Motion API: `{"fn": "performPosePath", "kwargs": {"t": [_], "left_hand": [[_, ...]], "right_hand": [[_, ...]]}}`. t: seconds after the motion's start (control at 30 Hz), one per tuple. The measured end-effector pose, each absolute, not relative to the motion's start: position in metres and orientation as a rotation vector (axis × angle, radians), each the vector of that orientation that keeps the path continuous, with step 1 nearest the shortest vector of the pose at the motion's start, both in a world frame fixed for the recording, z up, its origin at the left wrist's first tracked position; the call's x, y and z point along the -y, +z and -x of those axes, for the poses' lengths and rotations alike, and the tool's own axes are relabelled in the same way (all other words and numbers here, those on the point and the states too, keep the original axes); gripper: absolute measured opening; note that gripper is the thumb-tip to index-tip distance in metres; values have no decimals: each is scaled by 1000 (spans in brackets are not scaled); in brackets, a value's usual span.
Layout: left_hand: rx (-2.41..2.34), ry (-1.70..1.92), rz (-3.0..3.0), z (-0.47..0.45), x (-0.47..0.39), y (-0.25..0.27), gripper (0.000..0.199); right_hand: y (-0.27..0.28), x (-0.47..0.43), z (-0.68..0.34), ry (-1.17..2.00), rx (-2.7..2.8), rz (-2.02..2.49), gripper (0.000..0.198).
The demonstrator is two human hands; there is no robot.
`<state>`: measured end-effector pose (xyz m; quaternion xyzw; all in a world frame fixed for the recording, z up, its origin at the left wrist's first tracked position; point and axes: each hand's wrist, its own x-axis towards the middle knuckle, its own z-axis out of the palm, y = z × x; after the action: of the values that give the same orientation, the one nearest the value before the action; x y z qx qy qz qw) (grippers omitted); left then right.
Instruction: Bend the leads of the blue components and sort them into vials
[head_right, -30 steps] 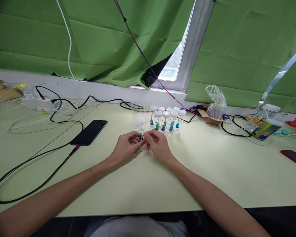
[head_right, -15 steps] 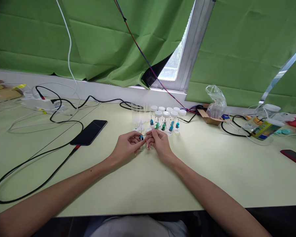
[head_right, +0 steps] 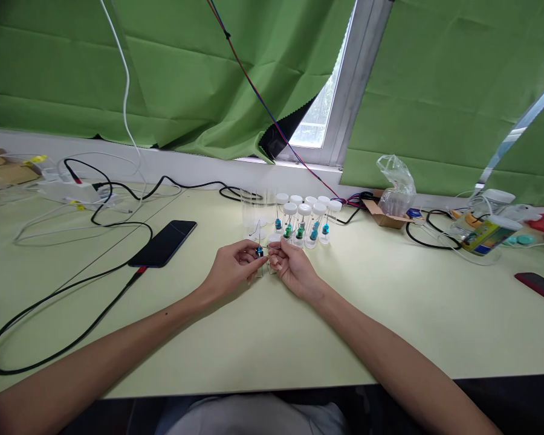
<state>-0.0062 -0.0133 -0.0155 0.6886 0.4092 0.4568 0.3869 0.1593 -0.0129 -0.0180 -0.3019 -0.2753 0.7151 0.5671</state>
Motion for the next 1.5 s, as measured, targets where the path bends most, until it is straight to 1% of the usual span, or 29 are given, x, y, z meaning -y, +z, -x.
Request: {"fn": "performPosePath", "kwargs": {"t": [0.2,0.5,0.8,1.0,1.5], "left_hand": [[-1015,1119,-1653,4,14,-12,37],[-857,1068,-1560,2,13,-8,39],[-709,1014,-1530,3,9,-6,36],[-685,985,-1547,5,7,-7,40],[-737,1014,-1590,6,6,-8,39]], "right_hand": [[-14,13,-160,1682,643,666,23],[-14,12,-161,1602,671,724,28],[-15,13,-161,1504,775,701,32],[-16,13,-161,1467,812,714,35],[-11,17,-161,1446,838,753,36]]}}
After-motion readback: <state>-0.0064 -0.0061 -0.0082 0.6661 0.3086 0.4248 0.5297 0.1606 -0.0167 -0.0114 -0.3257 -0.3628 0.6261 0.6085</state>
